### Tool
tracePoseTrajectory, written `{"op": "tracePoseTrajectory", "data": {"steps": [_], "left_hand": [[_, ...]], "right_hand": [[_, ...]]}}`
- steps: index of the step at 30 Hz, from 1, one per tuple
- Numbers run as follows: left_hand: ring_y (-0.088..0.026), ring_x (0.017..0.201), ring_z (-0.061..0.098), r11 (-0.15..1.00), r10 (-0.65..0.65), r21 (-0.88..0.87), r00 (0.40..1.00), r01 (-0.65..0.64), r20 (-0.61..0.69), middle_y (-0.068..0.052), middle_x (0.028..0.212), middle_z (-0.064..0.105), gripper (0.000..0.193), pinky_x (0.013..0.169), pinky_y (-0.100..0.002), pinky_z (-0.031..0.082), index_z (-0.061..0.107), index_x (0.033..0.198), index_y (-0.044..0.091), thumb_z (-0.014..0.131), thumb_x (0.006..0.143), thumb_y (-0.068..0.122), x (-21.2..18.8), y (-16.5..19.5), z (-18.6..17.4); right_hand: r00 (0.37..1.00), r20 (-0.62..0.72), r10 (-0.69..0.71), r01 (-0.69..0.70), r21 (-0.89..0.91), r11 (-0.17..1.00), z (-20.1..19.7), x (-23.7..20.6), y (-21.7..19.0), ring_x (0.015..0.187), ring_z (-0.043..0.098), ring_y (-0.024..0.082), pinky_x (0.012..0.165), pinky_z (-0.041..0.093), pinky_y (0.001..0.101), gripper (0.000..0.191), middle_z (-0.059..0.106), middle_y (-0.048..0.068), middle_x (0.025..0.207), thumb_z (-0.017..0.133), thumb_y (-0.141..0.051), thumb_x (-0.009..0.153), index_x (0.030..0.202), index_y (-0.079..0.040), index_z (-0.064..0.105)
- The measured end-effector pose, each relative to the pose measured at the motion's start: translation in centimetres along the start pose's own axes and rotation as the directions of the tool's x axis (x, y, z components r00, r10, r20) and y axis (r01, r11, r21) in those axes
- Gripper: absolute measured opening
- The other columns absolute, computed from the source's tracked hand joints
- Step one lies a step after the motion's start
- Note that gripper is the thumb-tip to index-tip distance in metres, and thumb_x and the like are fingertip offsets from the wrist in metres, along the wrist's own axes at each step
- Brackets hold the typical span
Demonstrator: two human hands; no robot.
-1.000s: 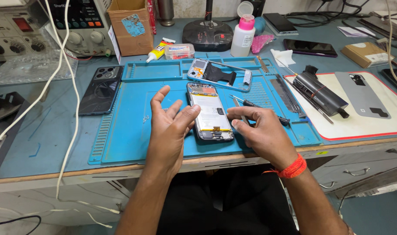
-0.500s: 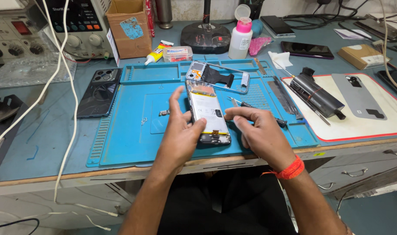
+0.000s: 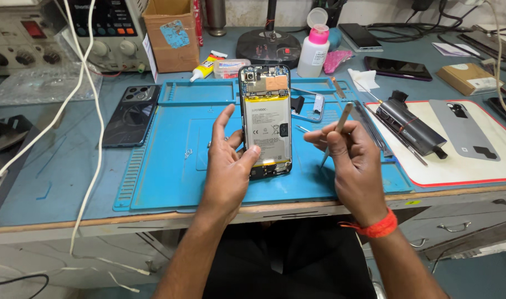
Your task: The person repairs a disassembled smartphone on a blue repair mat. They lift and reposition the phone, use a metal pry tool to work around the battery and screen assembly, press components into place, and later use a screwdriver on the phone's internal parts.
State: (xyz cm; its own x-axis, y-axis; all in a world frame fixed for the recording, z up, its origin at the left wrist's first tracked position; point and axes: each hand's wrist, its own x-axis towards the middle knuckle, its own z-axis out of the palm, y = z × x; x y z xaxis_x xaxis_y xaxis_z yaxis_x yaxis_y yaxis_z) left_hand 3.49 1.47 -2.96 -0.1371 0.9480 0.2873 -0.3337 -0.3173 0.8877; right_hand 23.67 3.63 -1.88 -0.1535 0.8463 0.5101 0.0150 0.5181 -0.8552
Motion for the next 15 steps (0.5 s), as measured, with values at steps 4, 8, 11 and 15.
{"op": "tracePoseTrajectory", "data": {"steps": [4,8,11,15], "left_hand": [[-0.022,0.120,0.065,1.000,-0.001,0.009,1.000,0.001,0.009,-0.023,0.137,0.062,0.067,0.103,-0.034,0.054,0.034,0.153,0.001,0.054,0.090,-0.012,0.3,-0.6,-0.2],[-0.021,0.123,0.063,1.000,-0.001,-0.003,1.000,0.001,-0.014,-0.021,0.138,0.060,0.063,0.105,-0.034,0.052,0.037,0.150,-0.001,0.053,0.091,-0.012,0.7,-1.3,-0.3],[-0.020,0.123,0.062,1.000,0.004,0.003,1.000,-0.004,-0.020,-0.020,0.137,0.060,0.061,0.105,-0.034,0.052,0.038,0.149,-0.001,0.053,0.091,-0.012,0.7,-1.5,-0.4],[-0.021,0.121,0.063,1.000,0.001,0.007,1.000,0.000,-0.026,-0.020,0.136,0.060,0.062,0.103,-0.035,0.053,0.038,0.149,0.000,0.055,0.090,-0.011,0.7,-1.5,-0.5]], "right_hand": [[0.996,0.075,0.046,-0.027,-0.238,0.971,-1.9,-0.8,-0.3,0.101,0.069,0.014,0.093,0.056,0.0310,0.017,0.077,0.010,0.112,0.059,-0.015,0.105,0.109,0.001,0.061],[0.989,0.029,0.148,-0.128,-0.356,0.926,-2.8,-1.7,-0.6,0.089,0.071,0.012,0.081,0.059,0.0281,0.017,0.078,0.009,0.099,0.066,-0.012,0.097,0.108,0.001,0.070],[0.997,0.013,0.077,-0.071,-0.251,0.965,-2.4,-2.4,-0.6,0.090,0.074,0.012,0.083,0.060,0.0263,0.015,0.078,0.010,0.097,0.070,-0.008,0.096,0.107,0.002,0.071],[0.999,-0.028,-0.027,0.020,-0.231,0.973,-1.5,-2.7,-0.5,0.089,0.074,0.012,0.078,0.059,0.0247,0.015,0.079,0.010,0.100,0.075,-0.005,0.093,0.105,0.003,0.073]]}}
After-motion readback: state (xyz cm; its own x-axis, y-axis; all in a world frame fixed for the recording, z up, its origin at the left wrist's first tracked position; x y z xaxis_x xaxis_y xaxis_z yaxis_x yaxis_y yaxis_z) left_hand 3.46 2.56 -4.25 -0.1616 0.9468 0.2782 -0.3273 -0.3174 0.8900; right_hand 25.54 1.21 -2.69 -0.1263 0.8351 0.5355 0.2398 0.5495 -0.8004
